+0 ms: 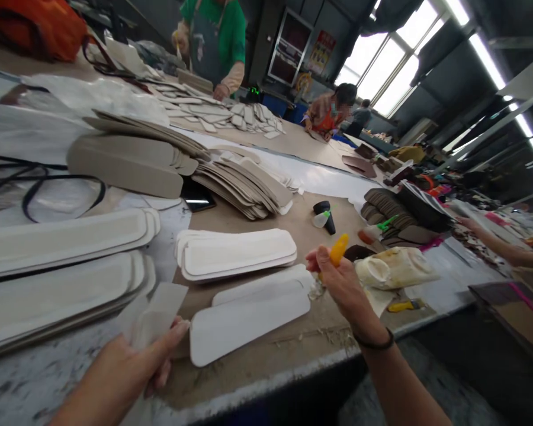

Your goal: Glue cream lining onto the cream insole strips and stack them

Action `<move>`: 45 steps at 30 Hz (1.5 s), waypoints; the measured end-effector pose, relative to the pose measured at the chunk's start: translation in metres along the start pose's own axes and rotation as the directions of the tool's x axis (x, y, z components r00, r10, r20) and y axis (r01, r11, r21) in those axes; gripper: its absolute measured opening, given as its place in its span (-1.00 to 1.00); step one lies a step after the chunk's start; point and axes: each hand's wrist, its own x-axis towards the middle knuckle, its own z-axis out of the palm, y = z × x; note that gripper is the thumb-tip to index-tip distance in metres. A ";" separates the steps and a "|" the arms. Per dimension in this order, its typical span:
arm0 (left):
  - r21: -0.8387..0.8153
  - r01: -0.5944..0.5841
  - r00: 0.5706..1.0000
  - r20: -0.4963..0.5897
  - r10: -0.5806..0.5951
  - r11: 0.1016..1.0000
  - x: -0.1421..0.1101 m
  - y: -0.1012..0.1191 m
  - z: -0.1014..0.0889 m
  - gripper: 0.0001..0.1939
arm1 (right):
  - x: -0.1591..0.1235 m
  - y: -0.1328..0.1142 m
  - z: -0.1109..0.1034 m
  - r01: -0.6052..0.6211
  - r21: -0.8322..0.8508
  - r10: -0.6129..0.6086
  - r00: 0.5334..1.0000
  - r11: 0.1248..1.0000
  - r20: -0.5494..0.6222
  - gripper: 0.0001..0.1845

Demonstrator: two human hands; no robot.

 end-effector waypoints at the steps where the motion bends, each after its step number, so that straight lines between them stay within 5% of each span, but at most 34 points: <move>1: 0.005 -0.002 1.000 0.013 0.002 1.000 -0.004 -0.001 0.006 -0.42 | -0.009 -0.006 0.002 0.004 0.051 -0.005 1.000 0.999 0.022 -0.25; 5: -0.002 0.042 0.996 0.075 -0.042 0.999 -0.009 -0.003 0.020 -0.51 | -0.043 -0.024 0.029 -0.096 0.278 0.070 0.992 0.956 0.103 -0.20; 10: -0.012 0.014 0.991 0.130 -0.013 1.000 -0.008 -0.001 0.019 -0.57 | -0.068 -0.033 0.080 -0.260 0.644 0.130 0.961 0.720 0.242 -0.35; 15: -0.046 0.028 0.989 0.148 -0.021 0.999 -0.011 -0.001 0.019 -0.61 | -0.079 -0.033 0.108 -0.429 0.661 0.204 0.897 0.616 0.392 -0.50; 19: -0.075 0.040 0.991 0.130 -0.030 0.996 -0.015 -0.001 0.018 -0.61 | -0.080 -0.019 0.104 -0.308 0.549 0.238 0.951 0.777 0.195 -0.58; 24: -0.084 0.035 0.991 0.129 -0.024 0.996 -0.016 -0.006 0.017 -0.60 | -0.073 0.011 0.075 -0.054 0.218 0.078 0.992 0.974 -0.100 -0.69; 29: -0.051 -0.001 0.994 0.106 0.007 0.999 -0.010 -0.021 0.017 -0.56 | -0.064 0.038 0.043 0.075 -0.137 -0.111 0.953 0.988 -0.283 -0.67; 34: -0.032 0.028 0.991 0.133 -0.023 0.999 -0.012 -0.016 0.017 -0.58 | -0.060 0.051 0.028 0.185 -0.335 -0.298 0.897 0.924 -0.327 -0.67; 38: 0.042 0.045 0.987 0.150 -0.051 0.998 -0.011 -0.006 0.017 -0.57 | -0.073 0.038 0.046 0.256 -0.271 -0.334 0.894 0.928 -0.299 -0.77; 42: 0.099 0.035 0.990 0.134 -0.048 0.994 -0.009 -0.005 0.019 -0.56 | -0.101 0.000 0.086 0.327 0.053 -0.312 0.930 0.944 -0.193 -0.87; 45: 0.074 -0.001 0.988 0.153 -0.010 0.997 -0.009 -0.006 0.018 -0.57 | -0.116 -0.024 0.111 0.262 0.292 -0.238 0.964 0.920 -0.116 -0.87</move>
